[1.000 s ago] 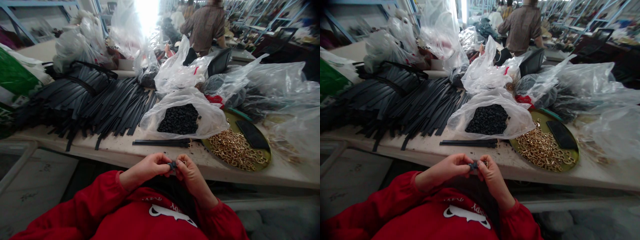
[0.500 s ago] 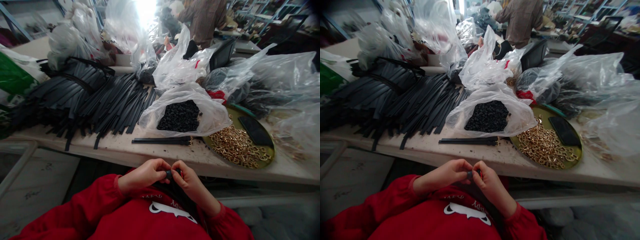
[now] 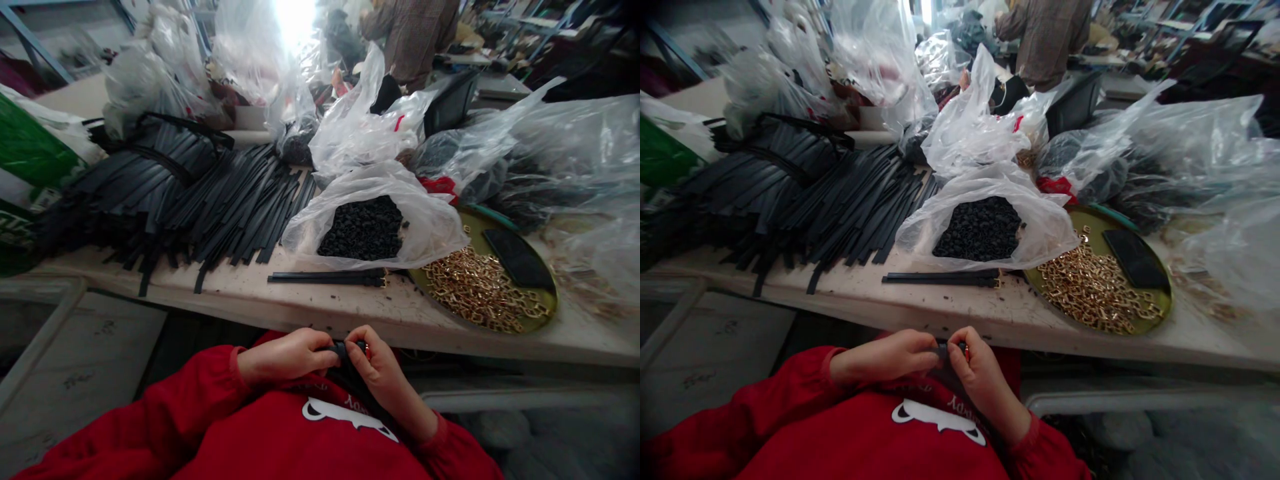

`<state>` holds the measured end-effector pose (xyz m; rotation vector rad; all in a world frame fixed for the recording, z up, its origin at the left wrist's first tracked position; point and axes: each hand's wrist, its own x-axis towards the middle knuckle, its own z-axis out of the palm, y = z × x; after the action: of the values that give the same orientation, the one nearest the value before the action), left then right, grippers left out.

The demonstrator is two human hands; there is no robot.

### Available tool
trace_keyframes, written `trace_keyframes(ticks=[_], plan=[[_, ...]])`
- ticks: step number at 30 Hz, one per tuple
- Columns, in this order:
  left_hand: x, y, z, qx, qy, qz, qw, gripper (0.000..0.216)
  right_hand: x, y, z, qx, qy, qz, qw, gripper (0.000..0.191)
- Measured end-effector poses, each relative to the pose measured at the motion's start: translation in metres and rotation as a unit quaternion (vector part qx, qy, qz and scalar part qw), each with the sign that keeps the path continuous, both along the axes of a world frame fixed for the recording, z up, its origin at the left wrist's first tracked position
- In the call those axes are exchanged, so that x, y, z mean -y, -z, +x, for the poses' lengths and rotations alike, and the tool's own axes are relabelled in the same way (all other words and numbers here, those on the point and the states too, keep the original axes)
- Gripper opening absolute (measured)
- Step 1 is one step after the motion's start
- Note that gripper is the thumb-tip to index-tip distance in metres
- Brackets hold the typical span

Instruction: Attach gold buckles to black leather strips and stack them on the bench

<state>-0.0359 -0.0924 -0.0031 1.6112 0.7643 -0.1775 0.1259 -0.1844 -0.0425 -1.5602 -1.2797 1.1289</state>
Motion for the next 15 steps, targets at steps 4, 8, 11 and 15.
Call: trace_keyframes(ticks=[4, 8, 11, 15], plan=[[0.009, 0.006, 0.0, -0.004, -0.031, -0.056, 0.998, 0.029, 0.002, -0.004, 0.001, 0.03, -0.029, 0.002, 0.999, 0.012], [0.016, 0.015, 0.002, 0.003, -0.04, -0.072, 0.997, 0.031, 0.007, 0.001, -0.004, 0.055, -0.019, -0.006, 0.998, 0.012], [0.017, 0.018, 0.002, 0.006, -0.036, -0.02, 0.999, 0.03, 0.011, 0.007, -0.009, 0.097, 0.006, -0.016, 0.995, 0.011], [0.018, 0.022, 0.004, -0.007, -0.013, 0.026, 1.0, 0.029, 0.012, 0.009, -0.013, 0.171, 0.006, -0.01, 0.985, 0.012]])
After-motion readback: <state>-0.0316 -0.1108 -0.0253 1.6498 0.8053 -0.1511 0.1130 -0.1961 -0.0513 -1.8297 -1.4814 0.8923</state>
